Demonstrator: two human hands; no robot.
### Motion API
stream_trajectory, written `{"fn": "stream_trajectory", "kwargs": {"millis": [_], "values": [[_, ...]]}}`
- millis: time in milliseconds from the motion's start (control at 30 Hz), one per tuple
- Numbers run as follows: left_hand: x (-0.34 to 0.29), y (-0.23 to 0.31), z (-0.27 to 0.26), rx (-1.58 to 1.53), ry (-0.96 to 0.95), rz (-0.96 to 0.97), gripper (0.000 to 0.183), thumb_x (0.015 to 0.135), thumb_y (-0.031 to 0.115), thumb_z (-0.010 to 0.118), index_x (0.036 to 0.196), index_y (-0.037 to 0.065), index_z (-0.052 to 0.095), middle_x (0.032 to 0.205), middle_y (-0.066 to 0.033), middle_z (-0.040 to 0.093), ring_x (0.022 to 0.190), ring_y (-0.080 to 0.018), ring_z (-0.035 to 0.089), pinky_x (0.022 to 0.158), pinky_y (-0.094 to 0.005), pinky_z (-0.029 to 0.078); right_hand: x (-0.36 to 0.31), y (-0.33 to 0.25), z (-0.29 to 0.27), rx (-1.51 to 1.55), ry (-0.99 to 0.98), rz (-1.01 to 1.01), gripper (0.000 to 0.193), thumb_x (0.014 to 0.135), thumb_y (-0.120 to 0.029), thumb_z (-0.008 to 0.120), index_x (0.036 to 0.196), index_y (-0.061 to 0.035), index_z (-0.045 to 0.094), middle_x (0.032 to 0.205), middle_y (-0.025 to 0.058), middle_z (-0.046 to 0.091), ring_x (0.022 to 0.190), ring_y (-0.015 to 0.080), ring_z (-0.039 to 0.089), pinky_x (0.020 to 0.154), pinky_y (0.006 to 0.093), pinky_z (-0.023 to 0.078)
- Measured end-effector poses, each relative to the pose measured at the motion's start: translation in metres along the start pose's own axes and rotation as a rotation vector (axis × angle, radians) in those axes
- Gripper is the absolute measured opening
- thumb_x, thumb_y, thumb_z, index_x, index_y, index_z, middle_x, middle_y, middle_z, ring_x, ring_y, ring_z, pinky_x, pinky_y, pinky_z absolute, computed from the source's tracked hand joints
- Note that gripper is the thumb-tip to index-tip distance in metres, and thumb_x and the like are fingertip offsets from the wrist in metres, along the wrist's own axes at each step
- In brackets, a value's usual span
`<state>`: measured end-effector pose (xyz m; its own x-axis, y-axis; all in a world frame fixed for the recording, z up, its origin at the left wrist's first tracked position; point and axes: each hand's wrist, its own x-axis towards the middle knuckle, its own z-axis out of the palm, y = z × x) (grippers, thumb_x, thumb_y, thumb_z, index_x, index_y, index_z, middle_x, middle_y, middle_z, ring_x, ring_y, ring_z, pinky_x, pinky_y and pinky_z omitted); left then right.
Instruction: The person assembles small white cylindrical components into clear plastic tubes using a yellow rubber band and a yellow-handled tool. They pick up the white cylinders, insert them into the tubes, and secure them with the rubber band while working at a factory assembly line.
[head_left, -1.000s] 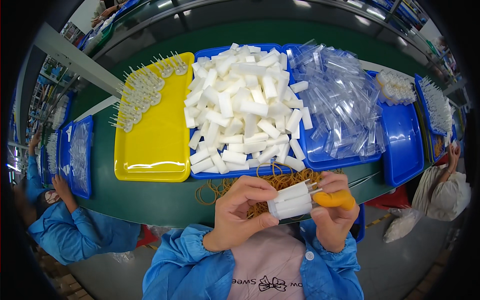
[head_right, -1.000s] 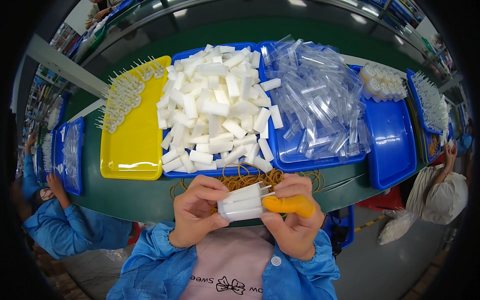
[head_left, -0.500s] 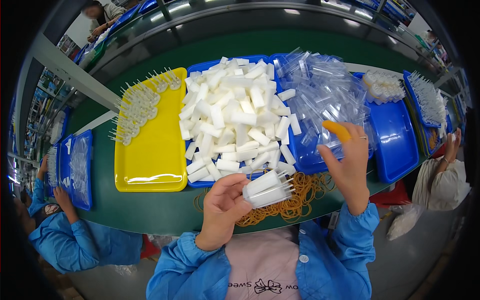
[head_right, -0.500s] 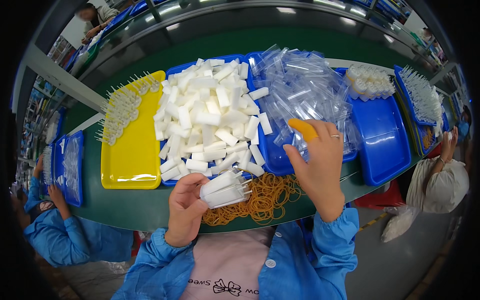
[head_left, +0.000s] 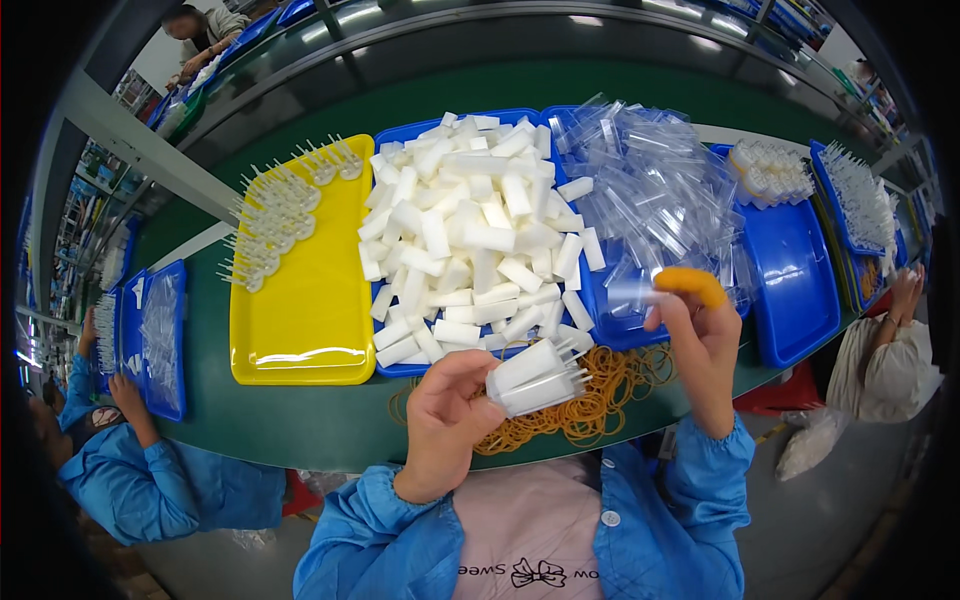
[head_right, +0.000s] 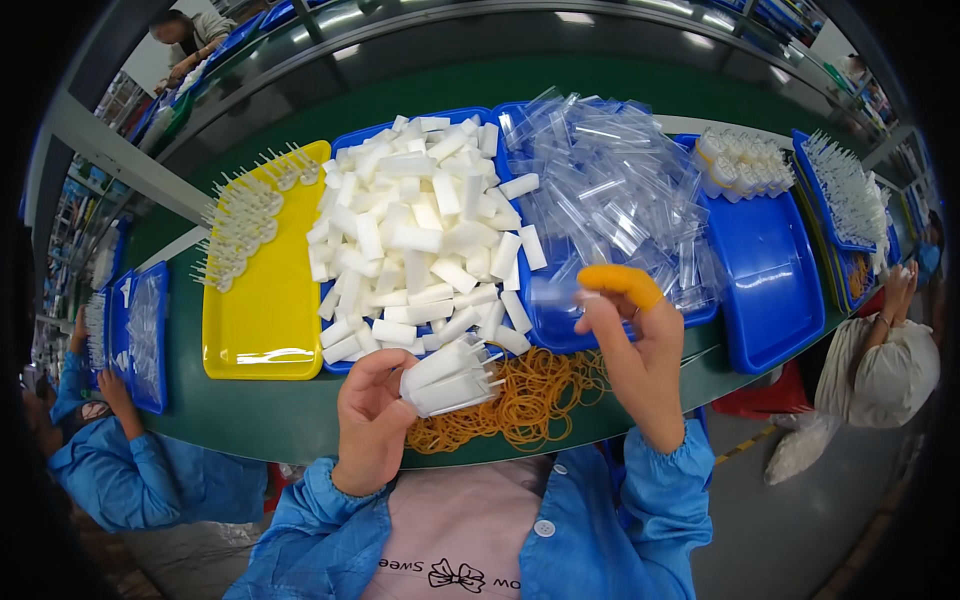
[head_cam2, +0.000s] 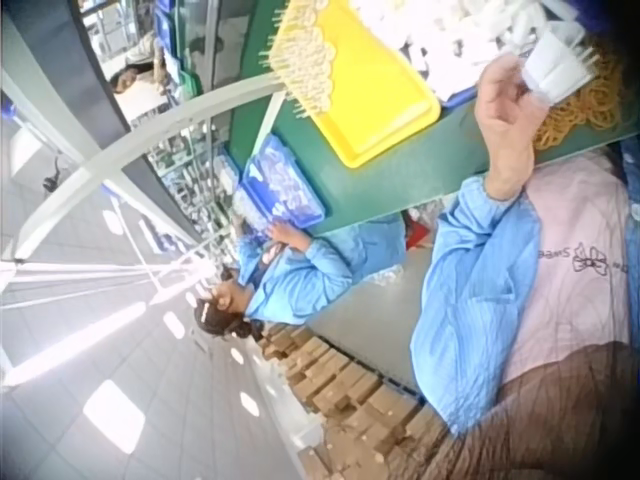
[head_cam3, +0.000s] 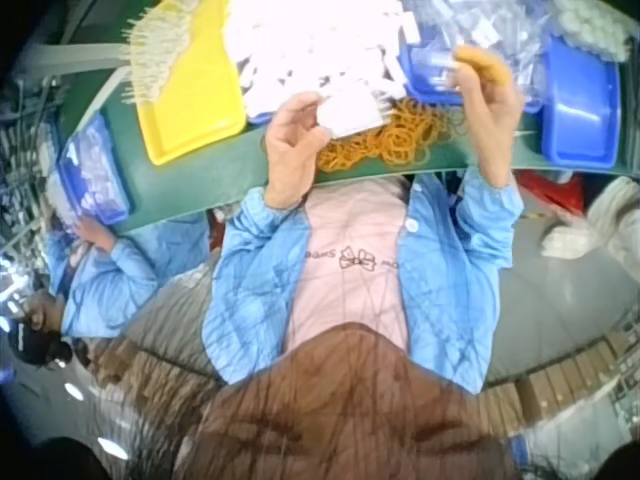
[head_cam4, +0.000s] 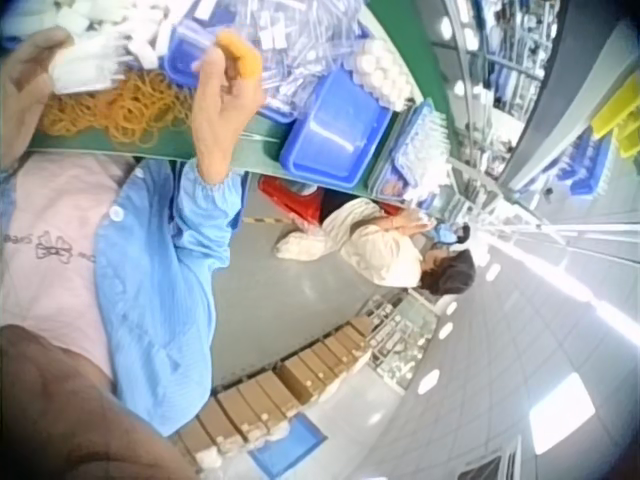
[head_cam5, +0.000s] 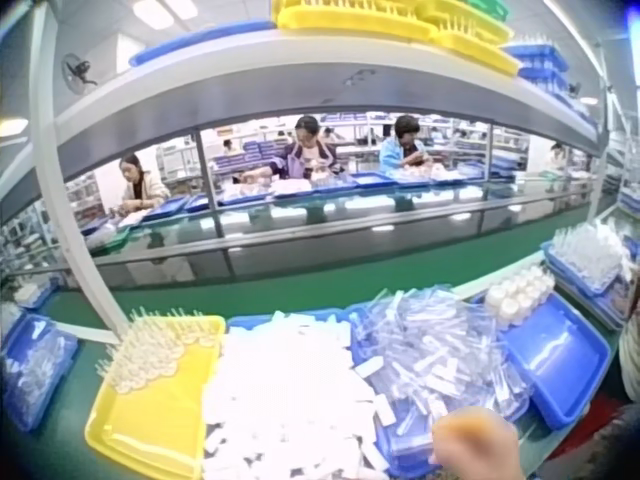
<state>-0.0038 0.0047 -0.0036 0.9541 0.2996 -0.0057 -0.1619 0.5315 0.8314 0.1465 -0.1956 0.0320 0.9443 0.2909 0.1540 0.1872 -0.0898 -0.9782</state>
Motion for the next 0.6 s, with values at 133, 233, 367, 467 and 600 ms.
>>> {"fn": "stream_trajectory", "kwargs": {"millis": [133,233,367,467,600], "values": [[0.001,-0.001,0.003,0.104,-0.064,0.107,0.046,0.075,-0.011,0.065,0.118,-0.003,0.051,0.116,-0.0121,0.05,0.109,-0.0212,0.053,0.094,-0.0353,0.047,-0.018,-0.01,0.0,0.289,-0.056,-0.042,0.02,0.085,-0.004,0.058,0.104,0.0021,0.058,0.089,0.0084,0.061,0.077,0.0138,0.059,0.072,0.0271,0.047],[-0.001,-0.001,0.006,0.186,-0.083,0.191,0.046,0.073,-0.011,0.068,0.116,-0.004,0.052,0.116,-0.0134,0.047,0.11,-0.0222,0.053,0.095,-0.036,0.048,-0.023,-0.014,0.003,0.272,-0.055,-0.096,0.028,0.081,-0.002,0.063,0.108,0.0031,0.055,0.09,0.0086,0.059,0.08,0.0147,0.059,0.075,0.0272,0.047],[-0.003,0.0,0.008,0.3,-0.093,0.242,0.045,0.072,-0.008,0.071,0.114,-0.004,0.055,0.116,-0.0144,0.047,0.108,-0.0217,0.053,0.093,-0.0343,0.049,-0.023,-0.016,0.008,0.364,-0.083,-0.052,0.035,0.081,-0.001,0.063,0.114,0.0029,0.052,0.091,0.0088,0.06,0.081,0.0154,0.06,0.077,0.0279,0.049],[-0.004,0.001,0.007,0.343,-0.08,0.253,0.044,0.071,-0.007,0.073,0.112,-0.004,0.057,0.116,-0.015,0.048,0.107,-0.0208,0.054,0.091,-0.0322,0.049,-0.024,-0.014,0.01,0.399,-0.095,-0.021,0.038,0.08,-0.001,0.064,0.115,0.0024,0.051,0.092,0.0096,0.061,0.082,0.0163,0.062,0.078,0.0289,0.05],[-0.003,0.002,0.007,0.373,-0.079,0.257,0.044,0.071,-0.007,0.073,0.112,-0.003,0.059,0.115,-0.0152,0.049,0.105,-0.0205,0.055,0.089,-0.0306,0.049,-0.023,-0.012,0.007,0.407,-0.081,-0.029,0.035,0.081,-0.001,0.065,0.113,0.0021,0.051,0.092,0.0112,0.062,0.083,0.0174,0.064,0.08,0.0301,0.051]]}}
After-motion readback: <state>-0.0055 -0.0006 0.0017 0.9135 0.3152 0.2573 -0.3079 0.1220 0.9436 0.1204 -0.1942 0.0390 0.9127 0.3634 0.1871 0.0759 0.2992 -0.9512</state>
